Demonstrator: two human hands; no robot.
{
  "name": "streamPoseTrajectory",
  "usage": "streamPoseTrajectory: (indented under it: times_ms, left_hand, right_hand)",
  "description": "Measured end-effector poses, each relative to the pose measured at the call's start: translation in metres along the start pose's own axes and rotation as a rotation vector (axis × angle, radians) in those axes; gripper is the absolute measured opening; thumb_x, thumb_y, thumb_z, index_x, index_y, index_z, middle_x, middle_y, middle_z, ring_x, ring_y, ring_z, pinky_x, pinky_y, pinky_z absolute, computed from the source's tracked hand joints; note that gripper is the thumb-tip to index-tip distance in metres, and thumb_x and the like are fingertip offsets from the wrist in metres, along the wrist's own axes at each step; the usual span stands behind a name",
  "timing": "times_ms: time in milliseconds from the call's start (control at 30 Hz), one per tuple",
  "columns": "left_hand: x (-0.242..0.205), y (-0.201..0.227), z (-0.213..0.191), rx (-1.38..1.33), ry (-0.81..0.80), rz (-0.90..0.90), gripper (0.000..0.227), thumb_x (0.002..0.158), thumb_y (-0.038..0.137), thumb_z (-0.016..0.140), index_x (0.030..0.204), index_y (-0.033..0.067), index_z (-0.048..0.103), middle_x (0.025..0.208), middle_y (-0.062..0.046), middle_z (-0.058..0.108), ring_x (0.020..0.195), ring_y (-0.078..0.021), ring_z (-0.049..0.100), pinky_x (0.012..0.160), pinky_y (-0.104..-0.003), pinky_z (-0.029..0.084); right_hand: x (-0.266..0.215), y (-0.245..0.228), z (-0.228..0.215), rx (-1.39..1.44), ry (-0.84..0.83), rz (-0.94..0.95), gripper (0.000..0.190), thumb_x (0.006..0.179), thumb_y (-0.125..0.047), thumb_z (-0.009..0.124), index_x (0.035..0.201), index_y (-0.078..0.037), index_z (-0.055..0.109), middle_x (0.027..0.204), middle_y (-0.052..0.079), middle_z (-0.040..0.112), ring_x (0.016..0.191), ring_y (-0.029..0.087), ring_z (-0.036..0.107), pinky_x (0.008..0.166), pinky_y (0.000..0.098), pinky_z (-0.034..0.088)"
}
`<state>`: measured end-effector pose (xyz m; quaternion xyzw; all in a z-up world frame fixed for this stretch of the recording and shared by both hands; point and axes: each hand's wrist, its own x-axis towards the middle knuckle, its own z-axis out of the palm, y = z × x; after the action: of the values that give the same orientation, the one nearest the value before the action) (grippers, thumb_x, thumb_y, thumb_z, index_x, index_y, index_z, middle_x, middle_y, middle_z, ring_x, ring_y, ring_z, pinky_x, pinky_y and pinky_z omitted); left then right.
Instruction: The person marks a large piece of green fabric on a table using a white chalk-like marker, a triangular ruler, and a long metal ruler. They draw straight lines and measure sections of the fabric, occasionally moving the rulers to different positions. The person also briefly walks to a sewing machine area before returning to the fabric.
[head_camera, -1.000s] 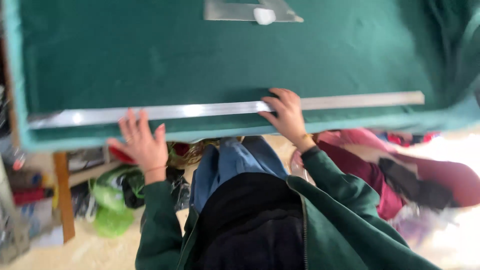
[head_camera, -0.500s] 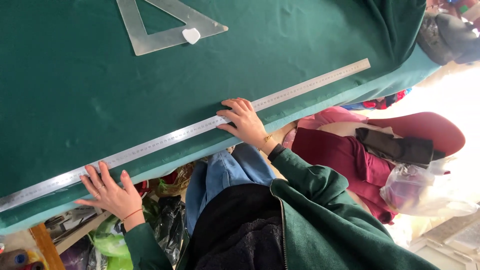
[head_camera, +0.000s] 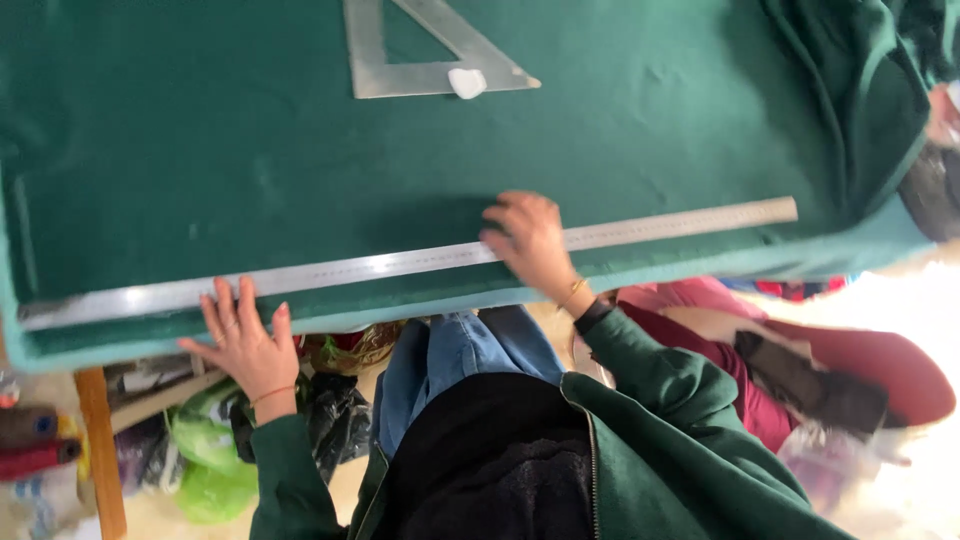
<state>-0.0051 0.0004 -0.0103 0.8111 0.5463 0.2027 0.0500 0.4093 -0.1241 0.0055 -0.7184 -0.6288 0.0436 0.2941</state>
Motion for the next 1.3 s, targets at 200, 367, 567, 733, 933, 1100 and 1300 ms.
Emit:
streamPoseTrajectory:
  times_ms: [200, 367, 567, 733, 933, 1100, 1300]
  left_hand:
    - [0.001, -0.013, 0.011, 0.172, 0.149, 0.098, 0.055, 0.110, 0.054, 0.054, 0.149, 0.0163, 0.063, 0.160, -0.012, 0.055, 0.140, -0.0402, 0.054, 0.108, -0.076, 0.016]
    - [0.016, 0.001, -0.017, 0.106, 0.050, 0.007, 0.047, 0.108, 0.040, 0.053, 0.140, 0.0076, 0.065, 0.150, -0.015, 0.062, 0.137, -0.0375, 0.057, 0.111, -0.069, 0.022]
    - [0.028, -0.022, -0.013, -0.008, 0.117, 0.064, 0.033, 0.109, 0.026, 0.052, 0.121, 0.0055, 0.075, 0.130, -0.008, 0.072, 0.117, -0.0268, 0.066, 0.111, -0.057, 0.037]
    - [0.060, -0.079, -0.021, -0.077, 0.038, 0.173, 0.022, 0.105, 0.016, 0.062, 0.097, 0.0086, 0.081, 0.108, -0.001, 0.074, 0.089, -0.0235, 0.067, 0.087, -0.043, 0.048]
    - [0.110, -0.170, -0.030, -0.053, -0.063, 0.052, 0.030, 0.085, 0.002, 0.079, 0.062, 0.0080, 0.061, 0.076, -0.008, 0.060, 0.078, -0.0261, 0.063, 0.063, -0.038, 0.057]
    - [0.154, -0.201, -0.026, 0.020, -0.475, -0.034, 0.046, 0.087, 0.041, 0.088, 0.058, 0.0083, 0.075, 0.052, -0.007, 0.065, 0.048, -0.0220, 0.060, 0.049, -0.034, 0.055]
    - [0.182, -0.197, -0.024, 0.075, -0.714, -0.160, 0.042, 0.076, 0.051, 0.092, 0.063, 0.0148, 0.074, 0.062, -0.003, 0.070, 0.060, -0.0248, 0.068, 0.061, -0.036, 0.059]
  right_hand:
    - [0.133, 0.060, -0.006, -0.021, 0.119, -0.083, 0.017, 0.099, -0.012, 0.074, 0.115, -0.008, 0.070, 0.102, 0.014, 0.068, 0.096, 0.038, 0.063, 0.083, 0.0487, 0.049]
    - [0.193, 0.092, 0.034, -0.204, 0.025, -0.085, 0.031, 0.100, -0.024, 0.076, 0.127, -0.011, 0.070, 0.103, 0.015, 0.059, 0.093, 0.037, 0.056, 0.074, 0.0480, 0.048]
    - [0.193, 0.105, 0.045, -0.092, 0.120, -0.004, 0.029, 0.096, -0.028, 0.089, 0.100, -0.007, 0.069, 0.103, 0.012, 0.055, 0.094, 0.036, 0.056, 0.078, 0.0497, 0.045]
    - [0.171, 0.048, 0.038, 0.173, 0.170, 0.032, 0.025, 0.108, -0.013, 0.083, 0.096, -0.006, 0.063, 0.086, 0.005, 0.062, 0.074, 0.018, 0.051, 0.066, 0.0370, 0.042]
    - [0.118, -0.118, 0.058, 0.251, -0.171, 0.086, 0.011, 0.107, -0.021, 0.069, 0.110, -0.010, 0.069, 0.082, 0.000, 0.075, 0.079, 0.008, 0.068, 0.084, 0.0270, 0.049]
    - [0.102, -0.225, 0.126, 0.342, -0.373, 0.056, 0.029, 0.096, -0.034, 0.076, 0.115, -0.016, 0.062, 0.096, 0.000, 0.070, 0.083, 0.015, 0.065, 0.078, 0.0310, 0.049]
    - [0.124, -0.322, 0.185, 0.343, -0.412, -0.302, 0.023, 0.106, -0.013, 0.061, 0.127, -0.008, 0.055, 0.081, 0.012, 0.066, 0.064, 0.028, 0.060, 0.058, 0.0377, 0.042]
